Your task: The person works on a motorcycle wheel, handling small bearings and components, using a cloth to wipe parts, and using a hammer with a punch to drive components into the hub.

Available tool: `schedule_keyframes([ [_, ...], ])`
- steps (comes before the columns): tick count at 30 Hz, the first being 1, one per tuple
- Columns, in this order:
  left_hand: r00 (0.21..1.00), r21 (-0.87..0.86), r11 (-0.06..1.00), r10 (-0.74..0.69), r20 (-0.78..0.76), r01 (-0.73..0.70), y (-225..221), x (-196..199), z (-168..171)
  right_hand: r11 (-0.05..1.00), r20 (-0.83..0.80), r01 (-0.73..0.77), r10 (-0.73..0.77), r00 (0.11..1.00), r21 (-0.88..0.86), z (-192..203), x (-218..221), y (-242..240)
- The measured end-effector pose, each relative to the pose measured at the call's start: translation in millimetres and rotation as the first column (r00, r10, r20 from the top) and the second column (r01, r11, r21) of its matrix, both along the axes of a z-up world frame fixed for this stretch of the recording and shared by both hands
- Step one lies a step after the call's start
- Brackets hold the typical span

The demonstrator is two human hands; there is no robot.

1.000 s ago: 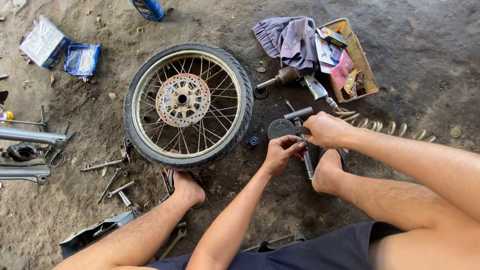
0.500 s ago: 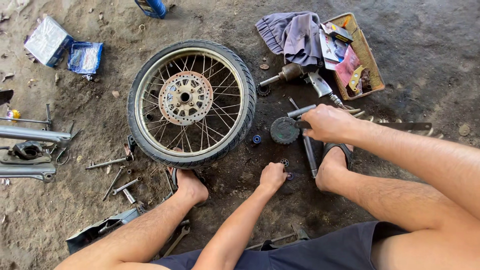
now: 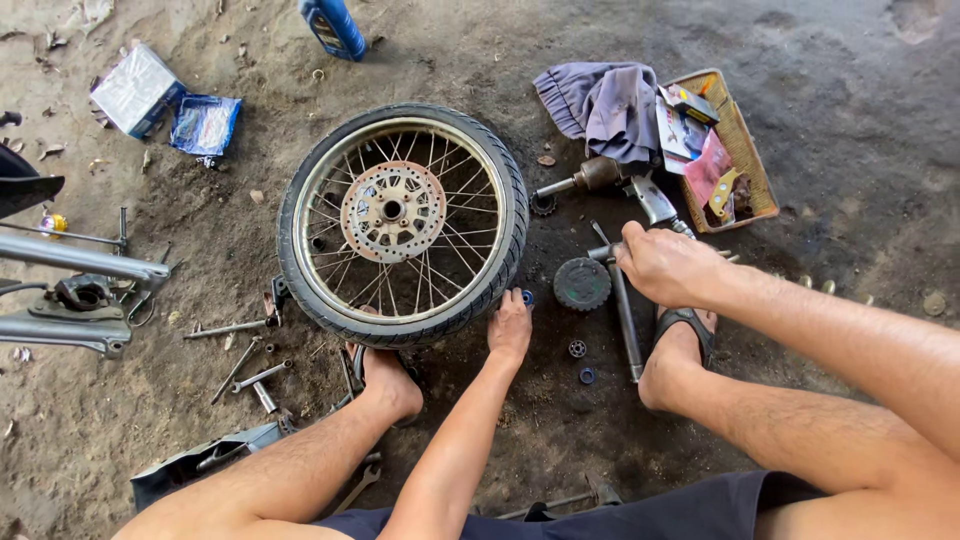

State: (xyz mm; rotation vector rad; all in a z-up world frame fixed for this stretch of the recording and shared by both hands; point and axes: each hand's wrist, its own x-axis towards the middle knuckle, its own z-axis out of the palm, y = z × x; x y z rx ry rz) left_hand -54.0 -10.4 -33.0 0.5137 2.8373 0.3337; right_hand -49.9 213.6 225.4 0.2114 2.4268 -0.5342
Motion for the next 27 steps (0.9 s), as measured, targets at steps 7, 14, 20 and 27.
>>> schedule_keyframes([
  [7,0.985,0.596,0.784,0.151,0.088,-0.174,17,0,27,0.995,-0.042,-0.092,0.094,0.995,0.05,16,-1,-1],
  [14,0.841,0.843,-0.096,-0.187,0.508,-0.53,66,-26,163,0.995,-0.208,-0.013,-0.008,0.978,-0.099,39,-11,-11],
  [20,0.785,0.732,-0.312,-0.389,0.483,-0.605,86,-26,179,0.992,-0.334,0.027,-0.068,0.94,-0.127,43,-11,-13],
  [27,0.732,0.542,-0.494,-0.5,0.463,-0.68,89,-28,184,0.999,-0.408,0.007,0.013,0.913,0.047,55,-5,-21],
])
